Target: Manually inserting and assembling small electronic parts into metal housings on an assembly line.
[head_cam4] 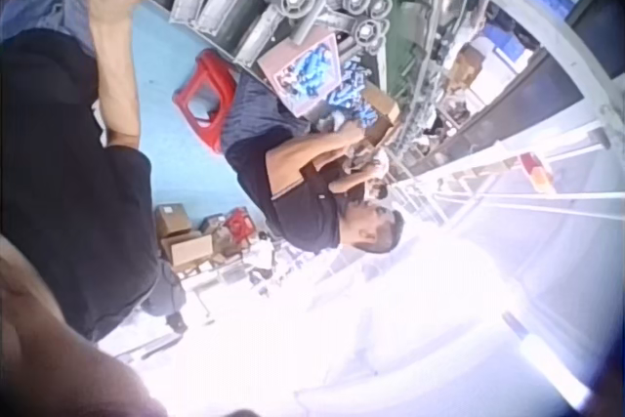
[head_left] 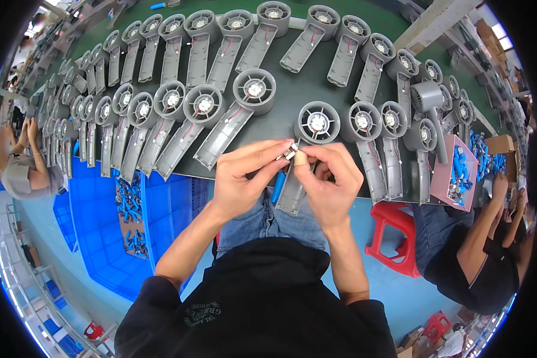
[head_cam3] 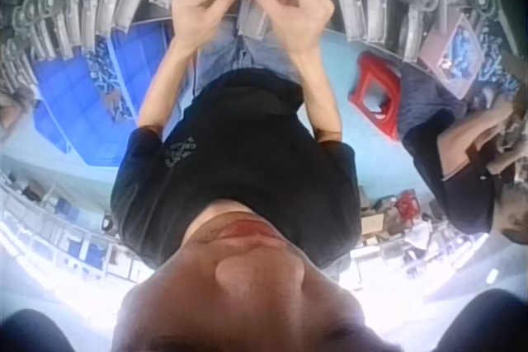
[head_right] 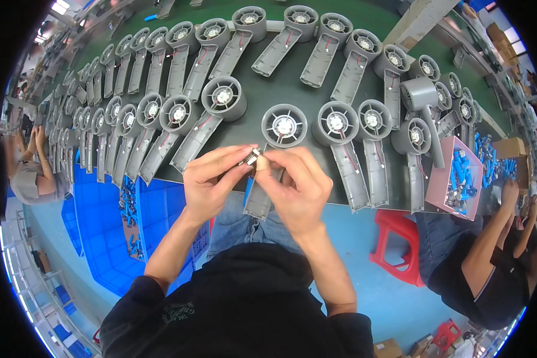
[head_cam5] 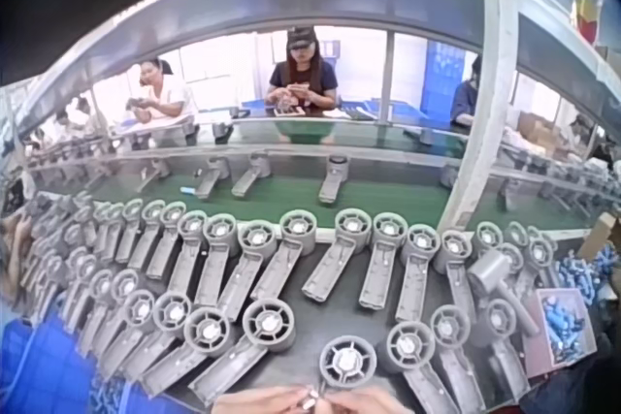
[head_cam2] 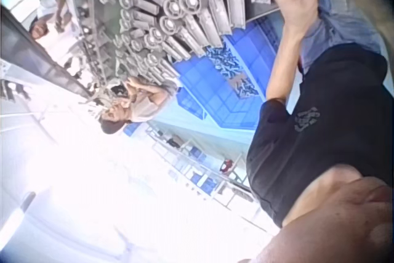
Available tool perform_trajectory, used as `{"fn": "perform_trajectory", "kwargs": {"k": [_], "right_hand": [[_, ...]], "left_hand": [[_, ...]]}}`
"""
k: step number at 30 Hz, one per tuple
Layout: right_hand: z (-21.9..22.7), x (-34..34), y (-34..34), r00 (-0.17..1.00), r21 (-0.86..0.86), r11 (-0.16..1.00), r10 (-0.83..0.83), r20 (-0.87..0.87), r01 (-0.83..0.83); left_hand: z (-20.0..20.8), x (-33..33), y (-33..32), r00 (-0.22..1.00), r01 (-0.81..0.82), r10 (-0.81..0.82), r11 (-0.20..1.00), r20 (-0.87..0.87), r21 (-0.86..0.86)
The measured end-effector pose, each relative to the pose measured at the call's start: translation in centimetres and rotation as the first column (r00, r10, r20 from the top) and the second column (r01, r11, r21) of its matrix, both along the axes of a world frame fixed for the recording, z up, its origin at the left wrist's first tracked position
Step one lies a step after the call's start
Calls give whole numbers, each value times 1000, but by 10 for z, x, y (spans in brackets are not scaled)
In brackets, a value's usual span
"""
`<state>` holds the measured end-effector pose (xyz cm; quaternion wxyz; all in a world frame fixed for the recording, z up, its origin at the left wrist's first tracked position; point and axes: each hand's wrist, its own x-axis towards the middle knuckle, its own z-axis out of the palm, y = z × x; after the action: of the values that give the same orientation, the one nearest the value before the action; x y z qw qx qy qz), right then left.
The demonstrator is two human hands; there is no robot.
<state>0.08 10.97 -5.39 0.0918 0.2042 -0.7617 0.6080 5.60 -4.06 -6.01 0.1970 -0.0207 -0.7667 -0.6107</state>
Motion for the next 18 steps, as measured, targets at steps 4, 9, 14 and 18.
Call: {"fn": "perform_trajectory", "kwargs": {"k": [4, 9, 14, 18], "right_hand": [[-6, -6, 4, 991, 47, 998, 39, -126, -33], [-6, -12, 3, 962, 112, 991, 98, -255, -71], [-8, -14, 4, 942, 136, 988, 117, -313, -77], [-9, -16, 6, 934, 155, 982, 154, -322, -108]], "left_hand": [[0, -1, -1, 1000, 20, -20, 1000, 3, -8], [4, -2, -3, 999, 46, -46, 996, -3, -77], [-1, -5, -7, 996, 60, -67, 989, -50, -137], [-2, -6, -11, 992, 103, -112, 984, -57, -147]]}}
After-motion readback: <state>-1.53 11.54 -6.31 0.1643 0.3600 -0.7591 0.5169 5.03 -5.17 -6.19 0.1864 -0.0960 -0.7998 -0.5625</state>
